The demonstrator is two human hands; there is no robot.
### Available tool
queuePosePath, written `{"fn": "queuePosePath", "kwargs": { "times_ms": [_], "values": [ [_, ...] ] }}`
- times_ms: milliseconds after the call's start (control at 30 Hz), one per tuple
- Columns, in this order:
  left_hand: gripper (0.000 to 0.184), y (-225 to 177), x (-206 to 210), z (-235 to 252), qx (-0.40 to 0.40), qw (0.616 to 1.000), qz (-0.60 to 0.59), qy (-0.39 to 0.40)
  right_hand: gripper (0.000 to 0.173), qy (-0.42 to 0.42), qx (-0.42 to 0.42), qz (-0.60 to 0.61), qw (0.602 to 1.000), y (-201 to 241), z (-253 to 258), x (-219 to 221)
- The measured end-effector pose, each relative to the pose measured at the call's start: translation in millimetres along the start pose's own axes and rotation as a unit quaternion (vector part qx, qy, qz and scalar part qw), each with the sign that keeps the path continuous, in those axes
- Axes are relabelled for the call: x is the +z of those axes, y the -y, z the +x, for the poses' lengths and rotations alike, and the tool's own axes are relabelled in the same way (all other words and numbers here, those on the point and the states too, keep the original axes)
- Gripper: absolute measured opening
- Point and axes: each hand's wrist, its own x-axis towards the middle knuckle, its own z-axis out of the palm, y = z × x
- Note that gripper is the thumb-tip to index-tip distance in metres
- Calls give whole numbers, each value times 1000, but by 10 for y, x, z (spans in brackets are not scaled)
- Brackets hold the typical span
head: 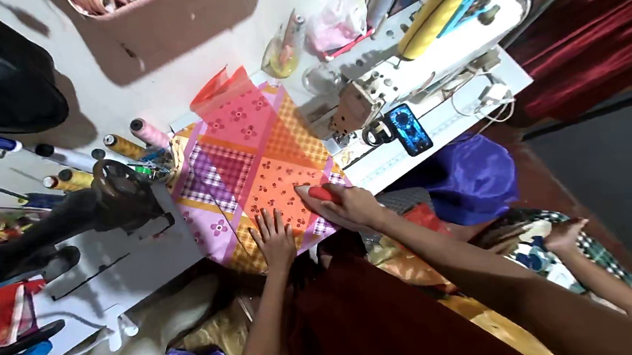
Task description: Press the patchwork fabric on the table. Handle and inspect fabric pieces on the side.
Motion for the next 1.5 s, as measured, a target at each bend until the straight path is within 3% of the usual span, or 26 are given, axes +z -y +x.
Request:
{"fn": "queuePosePath", "kwargs": {
  "times_ms": [167,333,467,533,667,800,867,933,1100,1167,1233,1300,1500],
  "values": [
    [73,15,66,-59,-23,998,-15,-50,52,21,-16,5,1000,968,354,-8],
    [77,-33,-69,-56,-72,997,-34,12,53,-22,-35,1,999,1686,1209,-219],
    [74,9,12,-46,-50,997,-38,-48,50,-59,-50,-2,997,2144,1869,-546],
    [68,42,12,-92,-43,992,-93,-71,50,-69,-60,-3,996,2268,2032,-608],
    [65,217,-162,-181,-119,963,-213,-118,49,-38,-69,-12,997,2194,1598,-383],
    [61,662,-318,-121,-166,939,-228,-198,53,80,-85,-28,993,1841,655,228],
    [61,802,-342,-98,-174,937,-219,-208,55,121,-76,-47,989,1872,522,247],
    [60,806,-325,-116,-173,941,-209,-205,54,118,-58,-52,990,2004,707,144],
    [59,564,-214,-157,-169,958,-193,-126,48,-33,-52,-3,998,2441,1631,-237],
    [57,476,-223,-78,-161,961,-215,-66,48,-43,-45,18,998,2562,1937,-362],
    [57,425,-187,70,-126,966,-215,-69,48,-39,-32,42,998,2582,1927,-423],
    [61,387,-124,225,-89,976,-171,-102,48,-40,-25,48,998,2454,1760,-401],
    [72,317,11,358,-69,992,-80,-73,51,-56,68,51,995,1482,1385,-532]
  ]
}}
